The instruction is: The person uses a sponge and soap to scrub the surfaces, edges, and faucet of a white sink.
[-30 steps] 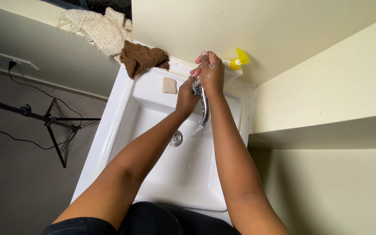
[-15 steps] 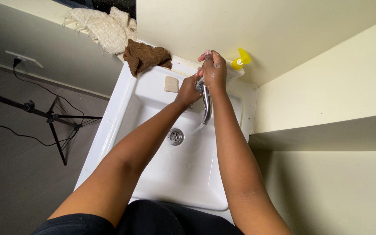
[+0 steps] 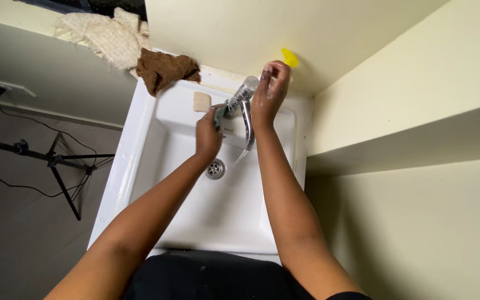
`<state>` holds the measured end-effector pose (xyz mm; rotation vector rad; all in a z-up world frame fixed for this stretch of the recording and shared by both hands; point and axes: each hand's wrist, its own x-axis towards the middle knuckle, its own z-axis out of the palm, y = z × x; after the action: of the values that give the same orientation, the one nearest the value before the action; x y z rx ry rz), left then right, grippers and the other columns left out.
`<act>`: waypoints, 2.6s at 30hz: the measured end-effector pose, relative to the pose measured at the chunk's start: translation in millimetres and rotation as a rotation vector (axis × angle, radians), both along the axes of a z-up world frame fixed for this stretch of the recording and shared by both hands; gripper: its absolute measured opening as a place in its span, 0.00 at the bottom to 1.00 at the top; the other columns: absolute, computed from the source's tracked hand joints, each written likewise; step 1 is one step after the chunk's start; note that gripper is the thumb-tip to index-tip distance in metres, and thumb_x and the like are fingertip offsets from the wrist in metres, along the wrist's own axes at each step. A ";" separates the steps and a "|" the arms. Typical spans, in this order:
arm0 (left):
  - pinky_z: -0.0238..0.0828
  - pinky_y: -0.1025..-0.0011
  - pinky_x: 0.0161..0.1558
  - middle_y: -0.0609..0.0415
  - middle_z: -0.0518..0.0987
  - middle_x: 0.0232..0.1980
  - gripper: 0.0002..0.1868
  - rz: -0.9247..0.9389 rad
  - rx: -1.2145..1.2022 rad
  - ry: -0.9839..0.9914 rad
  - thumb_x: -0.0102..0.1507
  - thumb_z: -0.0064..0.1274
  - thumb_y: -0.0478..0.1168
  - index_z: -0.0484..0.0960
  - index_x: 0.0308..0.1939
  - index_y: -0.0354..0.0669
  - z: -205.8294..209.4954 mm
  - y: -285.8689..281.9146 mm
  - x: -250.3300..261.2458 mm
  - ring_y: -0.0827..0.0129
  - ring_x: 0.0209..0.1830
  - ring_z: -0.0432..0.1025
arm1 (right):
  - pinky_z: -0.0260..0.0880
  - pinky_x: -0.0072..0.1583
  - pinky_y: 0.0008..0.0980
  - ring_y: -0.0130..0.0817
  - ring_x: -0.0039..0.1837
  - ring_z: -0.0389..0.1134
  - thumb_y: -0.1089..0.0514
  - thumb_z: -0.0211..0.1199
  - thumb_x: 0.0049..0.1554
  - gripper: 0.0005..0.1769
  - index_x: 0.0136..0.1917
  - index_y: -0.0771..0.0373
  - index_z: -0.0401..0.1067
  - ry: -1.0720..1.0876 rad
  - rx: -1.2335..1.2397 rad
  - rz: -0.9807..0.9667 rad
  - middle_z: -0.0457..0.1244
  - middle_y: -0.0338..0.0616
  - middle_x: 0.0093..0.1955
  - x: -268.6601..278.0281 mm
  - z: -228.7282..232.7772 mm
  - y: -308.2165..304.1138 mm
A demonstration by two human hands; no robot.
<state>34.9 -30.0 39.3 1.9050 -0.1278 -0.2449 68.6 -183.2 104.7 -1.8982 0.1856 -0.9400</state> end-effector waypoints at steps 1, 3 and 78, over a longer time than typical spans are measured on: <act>0.74 0.61 0.44 0.39 0.83 0.44 0.31 0.021 -0.057 -0.166 0.57 0.45 0.18 0.77 0.63 0.44 -3.1 14.3 -6.7 0.57 0.39 0.76 | 0.67 0.57 0.34 0.36 0.53 0.66 0.51 0.55 0.68 0.16 0.59 0.67 0.65 -0.067 -0.067 -0.198 0.62 0.50 0.51 -4.7 -8.3 -9.9; 0.74 0.62 0.47 0.40 0.84 0.47 0.25 0.044 -0.106 -0.253 0.58 0.47 0.19 0.79 0.57 0.39 -10.5 39.8 -26.9 0.57 0.43 0.78 | 0.65 0.62 0.37 0.39 0.61 0.62 0.51 0.61 0.66 0.21 0.64 0.67 0.63 -0.131 -0.133 -0.402 0.58 0.53 0.60 -7.2 -22.5 -31.5; 0.66 0.74 0.17 0.53 0.78 0.27 0.33 -0.539 -0.348 0.484 0.55 0.65 0.60 0.79 0.50 0.35 -41.5 153.0 -108.0 0.75 0.15 0.68 | 0.70 0.43 0.48 0.52 0.41 0.74 0.54 0.62 0.62 0.25 0.69 0.50 0.56 0.818 -0.173 -0.073 0.71 0.57 0.41 -142.7 -49.7 145.6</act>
<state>-73.1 123.0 -2.3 1.3905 -0.3322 -0.9725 -74.1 -37.6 55.0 -2.3592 0.6737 -0.1739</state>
